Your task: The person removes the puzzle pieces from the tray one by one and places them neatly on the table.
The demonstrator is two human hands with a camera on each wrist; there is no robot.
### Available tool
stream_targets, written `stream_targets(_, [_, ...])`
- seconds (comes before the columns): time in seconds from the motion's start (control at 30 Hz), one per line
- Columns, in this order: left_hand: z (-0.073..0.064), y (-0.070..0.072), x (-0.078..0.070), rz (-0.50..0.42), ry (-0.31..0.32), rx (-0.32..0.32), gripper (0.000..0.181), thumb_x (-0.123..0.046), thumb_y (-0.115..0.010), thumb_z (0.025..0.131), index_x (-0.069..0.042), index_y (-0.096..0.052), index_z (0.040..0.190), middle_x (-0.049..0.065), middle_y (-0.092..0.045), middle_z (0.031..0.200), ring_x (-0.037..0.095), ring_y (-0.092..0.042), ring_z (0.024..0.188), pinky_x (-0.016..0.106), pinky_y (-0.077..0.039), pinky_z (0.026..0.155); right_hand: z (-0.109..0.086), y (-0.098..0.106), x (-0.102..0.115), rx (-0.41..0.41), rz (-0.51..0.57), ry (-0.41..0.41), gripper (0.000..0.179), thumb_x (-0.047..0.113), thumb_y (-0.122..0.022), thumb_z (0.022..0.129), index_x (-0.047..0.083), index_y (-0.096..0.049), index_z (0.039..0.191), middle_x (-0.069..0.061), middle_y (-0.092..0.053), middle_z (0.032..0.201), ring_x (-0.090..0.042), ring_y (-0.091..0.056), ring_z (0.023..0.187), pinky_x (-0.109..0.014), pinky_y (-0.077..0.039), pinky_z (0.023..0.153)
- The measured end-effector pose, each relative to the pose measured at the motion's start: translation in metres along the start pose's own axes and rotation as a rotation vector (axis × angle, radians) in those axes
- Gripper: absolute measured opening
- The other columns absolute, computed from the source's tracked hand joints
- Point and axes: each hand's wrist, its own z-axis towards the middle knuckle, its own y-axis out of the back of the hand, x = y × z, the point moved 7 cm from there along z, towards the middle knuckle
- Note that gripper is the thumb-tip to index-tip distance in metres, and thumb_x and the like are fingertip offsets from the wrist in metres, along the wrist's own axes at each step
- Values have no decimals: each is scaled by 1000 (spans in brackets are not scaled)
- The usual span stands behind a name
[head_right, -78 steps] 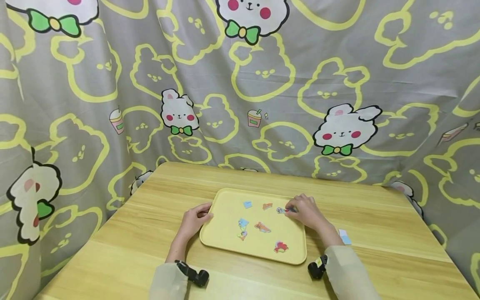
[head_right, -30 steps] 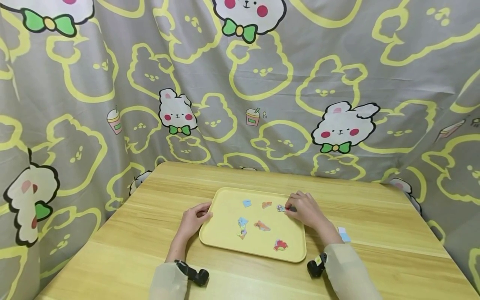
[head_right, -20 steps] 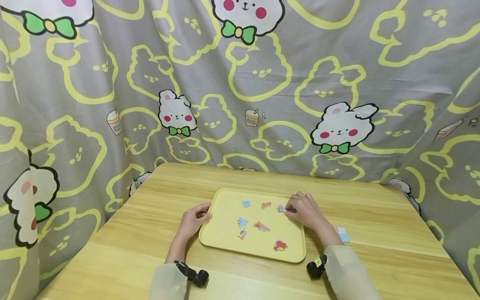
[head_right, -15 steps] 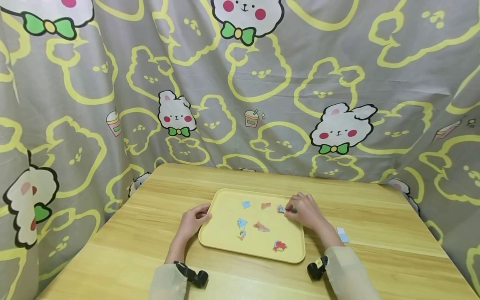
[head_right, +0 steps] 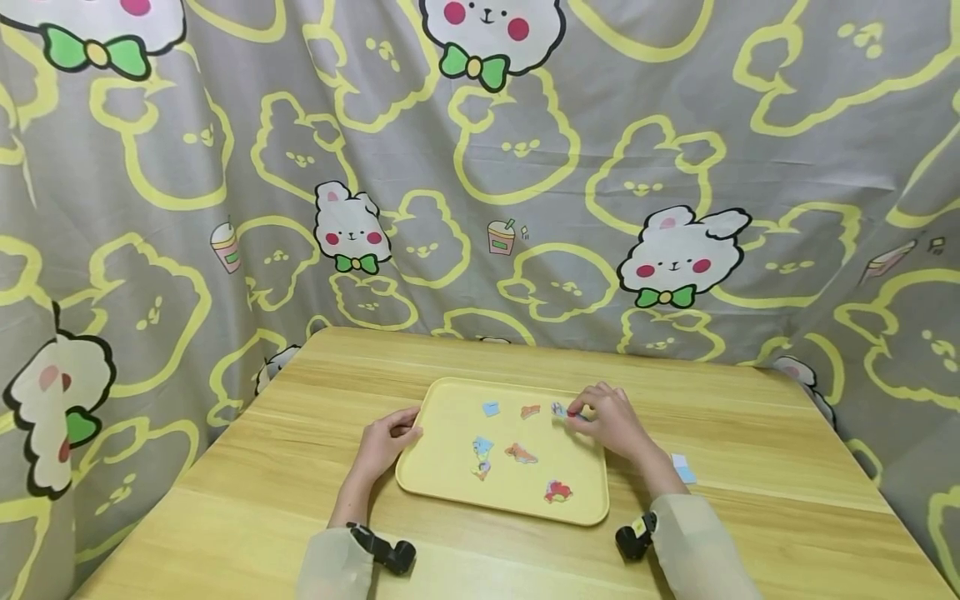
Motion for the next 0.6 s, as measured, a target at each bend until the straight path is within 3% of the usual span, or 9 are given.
stream_targets(0.3, [0,-1,0,-1,5,5,37,-13,-73,87,-5,-68,123,16,-74,104,27,-70,96,33,-59,82,-4,1,-9,13,196,-135,10,16,-78,82,19,-71,88,2,-68,89,-25,-51,86,-32,-25,80])
stream_targets(0.6, [-1,-1,0,8,14,3,37,-13,-73,88,-6,-68,124,15,-74,104,26,-70,96,32,-59,81,-9,2,-9,28,320,-238,10,19,-76,85,17,-72,94,-1,-66,93,-23,-45,86,-24,-36,71])
